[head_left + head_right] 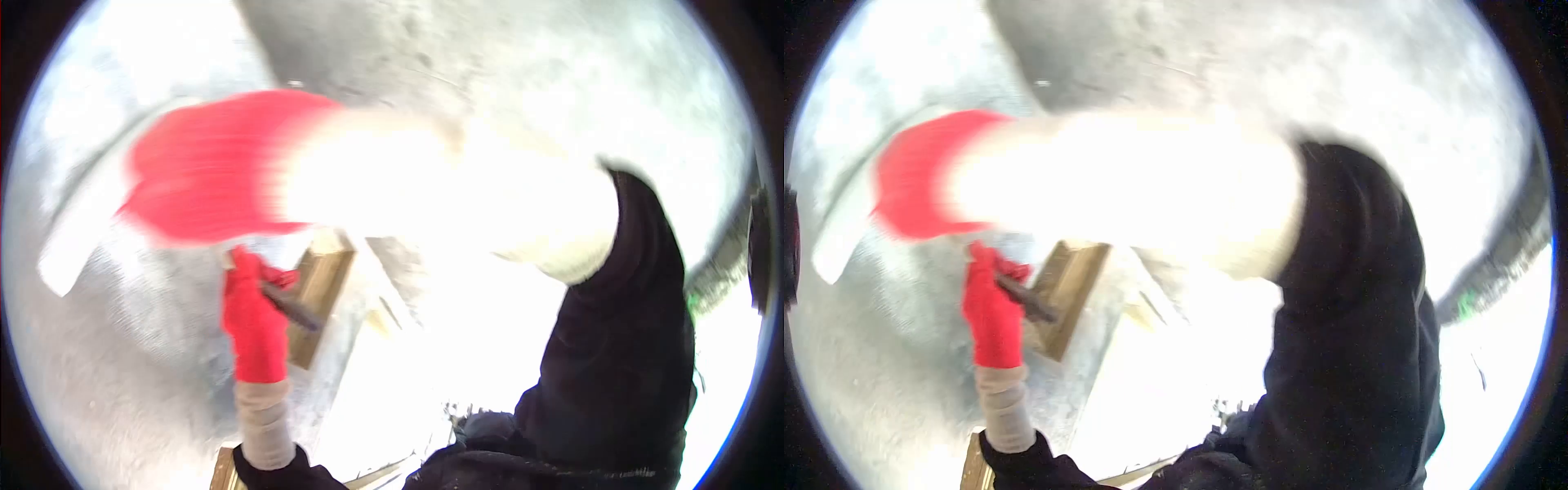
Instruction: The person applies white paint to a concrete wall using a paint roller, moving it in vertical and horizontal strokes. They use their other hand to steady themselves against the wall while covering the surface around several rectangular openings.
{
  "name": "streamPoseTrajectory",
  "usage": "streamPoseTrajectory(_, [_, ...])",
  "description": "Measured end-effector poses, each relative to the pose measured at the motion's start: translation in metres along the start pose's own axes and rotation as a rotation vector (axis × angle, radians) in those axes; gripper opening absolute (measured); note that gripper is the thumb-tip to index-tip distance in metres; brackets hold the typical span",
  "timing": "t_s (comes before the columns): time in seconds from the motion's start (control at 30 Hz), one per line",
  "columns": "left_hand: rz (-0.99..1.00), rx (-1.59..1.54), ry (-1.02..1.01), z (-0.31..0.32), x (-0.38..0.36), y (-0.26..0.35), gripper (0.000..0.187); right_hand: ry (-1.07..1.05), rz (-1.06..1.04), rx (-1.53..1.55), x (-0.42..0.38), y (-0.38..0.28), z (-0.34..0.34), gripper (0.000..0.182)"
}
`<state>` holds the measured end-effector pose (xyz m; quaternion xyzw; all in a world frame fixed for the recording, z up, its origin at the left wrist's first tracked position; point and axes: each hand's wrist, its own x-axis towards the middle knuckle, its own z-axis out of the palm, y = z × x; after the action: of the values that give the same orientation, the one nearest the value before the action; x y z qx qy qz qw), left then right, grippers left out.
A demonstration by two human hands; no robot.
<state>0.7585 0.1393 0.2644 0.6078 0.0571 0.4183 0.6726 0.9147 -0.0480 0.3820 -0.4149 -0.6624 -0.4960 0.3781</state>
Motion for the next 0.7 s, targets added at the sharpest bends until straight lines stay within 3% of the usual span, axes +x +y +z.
streamPoseTrajectory(0.07, [0.013,-0.088,0.093,0.006,-0.002,-0.002,0.024,0.148,-0.168,0.151,-0.003,-0.012,0.018,0.046])
streamPoseTrajectory(0.1, [-0.013,-0.151,0.121,0.017,-0.005,0.005,0.023,0.103,-0.198,0.129,-0.018,-0.023,0.029,0.047])
streamPoseTrajectory(0.13, [-0.041,-0.217,0.141,0.025,-0.008,0.01,0.024,-0.133,-0.158,-0.28,-0.04,-0.027,0.046,0.052])
streamPoseTrajectory(0.17, [-0.017,-0.176,0.121,0.024,-0.009,0.007,0.028,-0.287,-0.021,-0.129,-0.067,-0.049,0.047,0.049])
streamPoseTrajectory(0.2, [0.003,-0.137,0.098,0.024,-0.007,0.0,0.033,-0.5,0.494,0.4,-0.081,-0.067,0.055,0.04])
streamPoseTrajectory(0.23, [0.038,-0.123,0.123,0.03,-0.01,0.004,0.033,-0.516,0.725,0.586,-0.09,-0.084,0.061,0.038])
streamPoseTrajectory(0.27, [-0.047,-0.108,0.156,0.038,-0.015,0.012,0.035,-0.54,0.963,0.769,-0.095,-0.096,0.065,0.036])
streamPoseTrajectory(0.3, [-0.139,-0.096,0.187,0.045,-0.018,0.015,0.036,-0.541,0.938,0.79,-0.101,-0.097,0.073,0.036])
streamPoseTrajectory(0.37, [-0.147,-0.065,0.172,0.049,-0.022,0.012,0.039,-0.532,1.152,0.925,-0.111,-0.094,0.089,0.035])
streamPoseTrajectory(0.4, [-0.175,-0.046,0.138,0.05,-0.023,0.014,0.041,-0.535,1.135,0.938,-0.108,-0.093,0.09,0.035])
streamPoseTrajectory(0.47, [-0.237,0.023,0.144,0.047,-0.025,0.021,0.041,-0.43,1.42,1.468,-0.105,-0.092,0.091,0.035])
streamPoseTrajectory(0.57, [-0.381,0.155,0.138,0.042,-0.027,0.028,0.042,-0.339,1.348,1.448,-0.112,-0.095,0.099,0.036])
streamPoseTrajectory(0.63, [-0.341,0.547,-0.067,0.029,-0.036,0.024,0.041,-0.41,1.416,1.329,-0.108,-0.103,0.09,0.036])
streamPoseTrajectory(0.67, [-0.34,0.549,-0.06,0.023,-0.045,0.023,0.041,-0.469,1.484,1.192,-0.108,-0.108,0.086,0.036])
streamPoseTrajectory(0.7, [-0.156,0.746,-0.194,0.014,-0.057,0.023,0.041,-0.42,1.462,1.197,-0.125,-0.115,0.093,0.033])
